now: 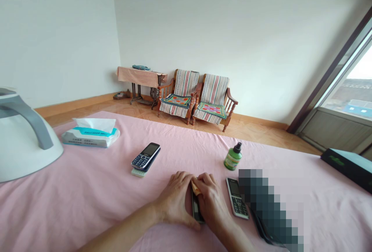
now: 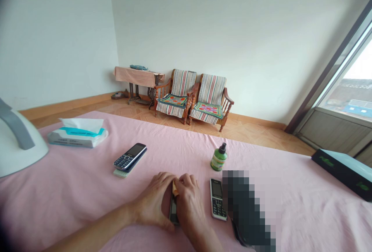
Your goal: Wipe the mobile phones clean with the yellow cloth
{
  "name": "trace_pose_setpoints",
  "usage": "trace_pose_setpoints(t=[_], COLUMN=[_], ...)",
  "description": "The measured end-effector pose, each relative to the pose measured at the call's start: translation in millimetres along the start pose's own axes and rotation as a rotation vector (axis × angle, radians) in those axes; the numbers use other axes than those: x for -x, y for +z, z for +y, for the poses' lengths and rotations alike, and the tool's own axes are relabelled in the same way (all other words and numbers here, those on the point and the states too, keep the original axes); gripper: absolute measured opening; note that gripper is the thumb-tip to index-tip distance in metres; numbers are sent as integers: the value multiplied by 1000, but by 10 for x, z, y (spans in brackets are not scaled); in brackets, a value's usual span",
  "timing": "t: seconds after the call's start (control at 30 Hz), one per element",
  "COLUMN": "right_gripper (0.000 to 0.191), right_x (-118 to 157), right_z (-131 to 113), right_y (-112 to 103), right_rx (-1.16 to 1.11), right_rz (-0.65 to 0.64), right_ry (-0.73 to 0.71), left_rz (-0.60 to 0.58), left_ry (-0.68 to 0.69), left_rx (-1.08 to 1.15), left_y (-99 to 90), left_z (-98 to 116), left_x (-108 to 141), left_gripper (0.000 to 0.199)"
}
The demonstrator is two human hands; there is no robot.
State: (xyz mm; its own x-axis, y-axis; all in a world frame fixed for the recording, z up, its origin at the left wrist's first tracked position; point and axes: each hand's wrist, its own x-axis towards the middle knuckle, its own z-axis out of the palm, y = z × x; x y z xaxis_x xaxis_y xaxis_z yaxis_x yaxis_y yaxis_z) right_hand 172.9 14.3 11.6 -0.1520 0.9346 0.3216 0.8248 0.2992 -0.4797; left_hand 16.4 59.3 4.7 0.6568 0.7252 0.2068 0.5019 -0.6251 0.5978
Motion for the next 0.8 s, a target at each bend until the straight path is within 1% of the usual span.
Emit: trace_pose_setpoints(t=[0.07, 0.17, 0.23, 0.3, 0.37, 0.47, 0.57, 0.67, 0.8], right_gripper=[35, 30, 32, 37, 38, 30, 28, 27, 28], right_x=[-1, 4, 6, 3, -3, -12, 10, 81, 159], right_z=[13, 62, 74, 63, 50, 64, 104, 133, 152], right_y=[-15, -49, -59, -58, -55, -68, -114, -198, -265], right_rx=[11, 68, 81, 55, 19, 17, 39, -8, -129], right_rz=[-4, 13, 22, 15, 0, 6, 18, -23, -161], right_ry=[2, 43, 49, 24, -8, -4, 23, -1, -33], left_rz=[-6, -20, -17, -9, -8, -21, -27, -23, -30], left_ry=[-7, -9, -8, -4, -5, -15, -28, -32, -27], left_rx=[2, 5, 9, 13, 14, 17, 14, 6, -5], left_y=[-6, -12, -8, -2, 1, -6, -20, -29, -27], left_z=[9, 15, 11, 3, -1, 6, 21, 31, 28], left_x=[0, 2, 2, 1, 0, 0, 5, 9, 8], left_gripper=[86, 92, 92, 91, 92, 94, 96, 96, 98])
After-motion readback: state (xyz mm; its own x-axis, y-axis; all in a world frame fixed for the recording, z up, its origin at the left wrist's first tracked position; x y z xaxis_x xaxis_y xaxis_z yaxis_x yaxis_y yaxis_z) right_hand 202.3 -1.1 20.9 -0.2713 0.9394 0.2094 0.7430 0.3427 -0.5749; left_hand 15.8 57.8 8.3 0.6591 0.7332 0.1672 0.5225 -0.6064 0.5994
